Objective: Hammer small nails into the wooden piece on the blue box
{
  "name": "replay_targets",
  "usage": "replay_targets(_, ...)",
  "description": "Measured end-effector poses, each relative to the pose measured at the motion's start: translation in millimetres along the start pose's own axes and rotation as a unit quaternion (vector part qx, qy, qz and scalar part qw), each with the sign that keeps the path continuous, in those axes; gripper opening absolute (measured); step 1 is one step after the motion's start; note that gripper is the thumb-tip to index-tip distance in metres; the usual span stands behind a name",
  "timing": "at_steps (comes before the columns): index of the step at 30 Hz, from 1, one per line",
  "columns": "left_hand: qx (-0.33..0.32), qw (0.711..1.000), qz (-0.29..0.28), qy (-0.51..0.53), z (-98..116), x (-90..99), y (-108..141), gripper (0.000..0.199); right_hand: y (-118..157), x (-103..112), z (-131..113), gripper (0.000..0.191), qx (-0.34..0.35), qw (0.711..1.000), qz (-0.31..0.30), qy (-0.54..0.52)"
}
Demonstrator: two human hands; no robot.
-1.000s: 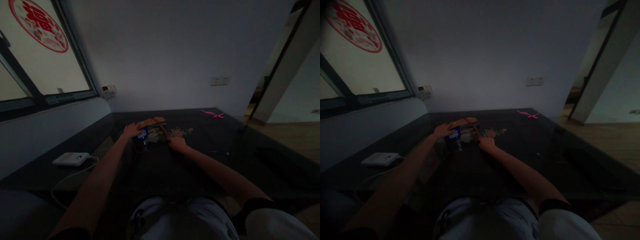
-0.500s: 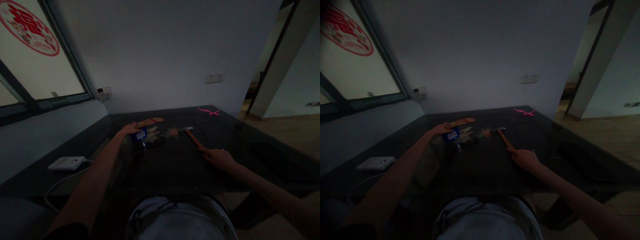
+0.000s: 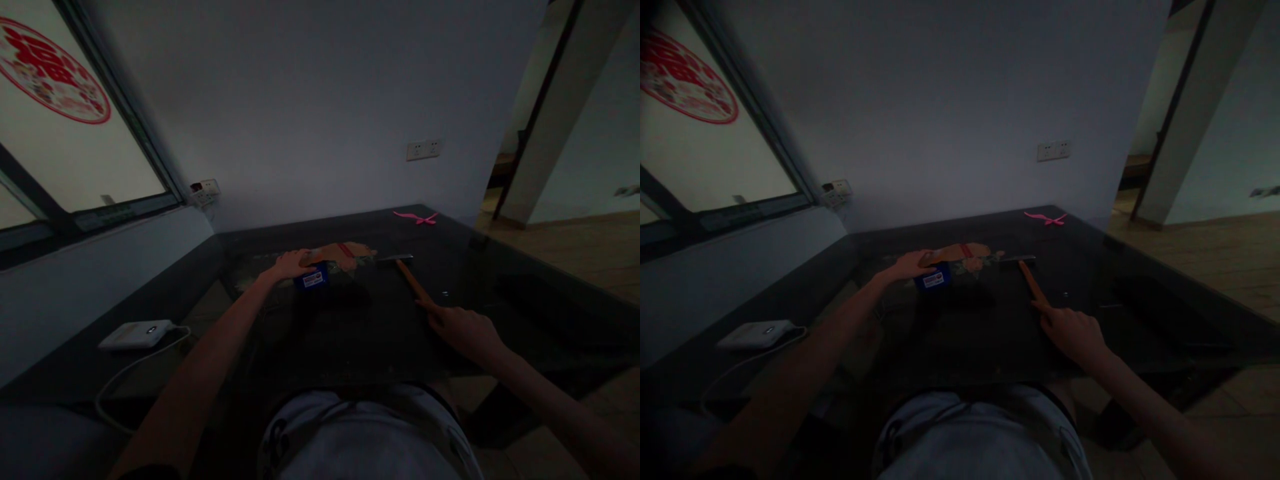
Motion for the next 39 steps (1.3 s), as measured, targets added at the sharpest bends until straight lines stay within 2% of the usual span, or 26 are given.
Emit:
replay_targets(4,-0.081,0.996,0.011,0.024,43.7,0.9,12.6,0.082,3.9,-1.9,10.0,0.048,-0.020,1.000,-0.002,-0.005)
replay_targets(7,-0.134,0.990,-0.009,0.037,65.0,6.3,23.6,0.084,6.1,-1.1,17.0,0.047,-0.031,0.999,-0.002,-0.014)
replay_targets(10,-0.161,0.985,-0.036,0.055,76.5,15.0,28.2,0.087,6.2,-0.4,21.0,0.047,-0.029,0.999,-0.004,-0.021)
replay_targets(14,-0.149,0.986,-0.034,0.072,84.7,25.1,21.7,0.097,3.5,-2.7,24.0,0.047,-0.022,0.999,-0.005,-0.028)
replay_targets(19,-0.183,0.977,-0.038,0.098,94.5,24.7,13.2,0.095,1.2,-5.8,27.7,0.047,-0.024,0.999,0.002,-0.031)
replay_targets(33,-0.149,0.984,0.018,0.093,95.6,24.4,23.2,0.084,0.4,-7.0,28.1,0.048,-0.027,0.999,0.003,-0.028)
replay_targets(36,-0.119,0.982,0.079,0.127,78.4,40.2,36.6,0.076,-1.1,-7.6,29.8,0.048,-0.015,1.000,-0.006,-0.026)
replay_targets(39,-0.087,0.963,0.185,0.176,39.4,56.7,61.7,0.061,-3.9,-10.0,33.4,0.050,0.005,0.999,-0.023,-0.032)
Point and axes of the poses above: each hand's wrist, its own y-axis away from the middle knuckle, its own x-axis out of the back of the hand, z = x × y, the point moved 4 cm from there along -y, towards the middle knuckle, and after that the axes turned 1 degree about -z, right-handed, at the moved point
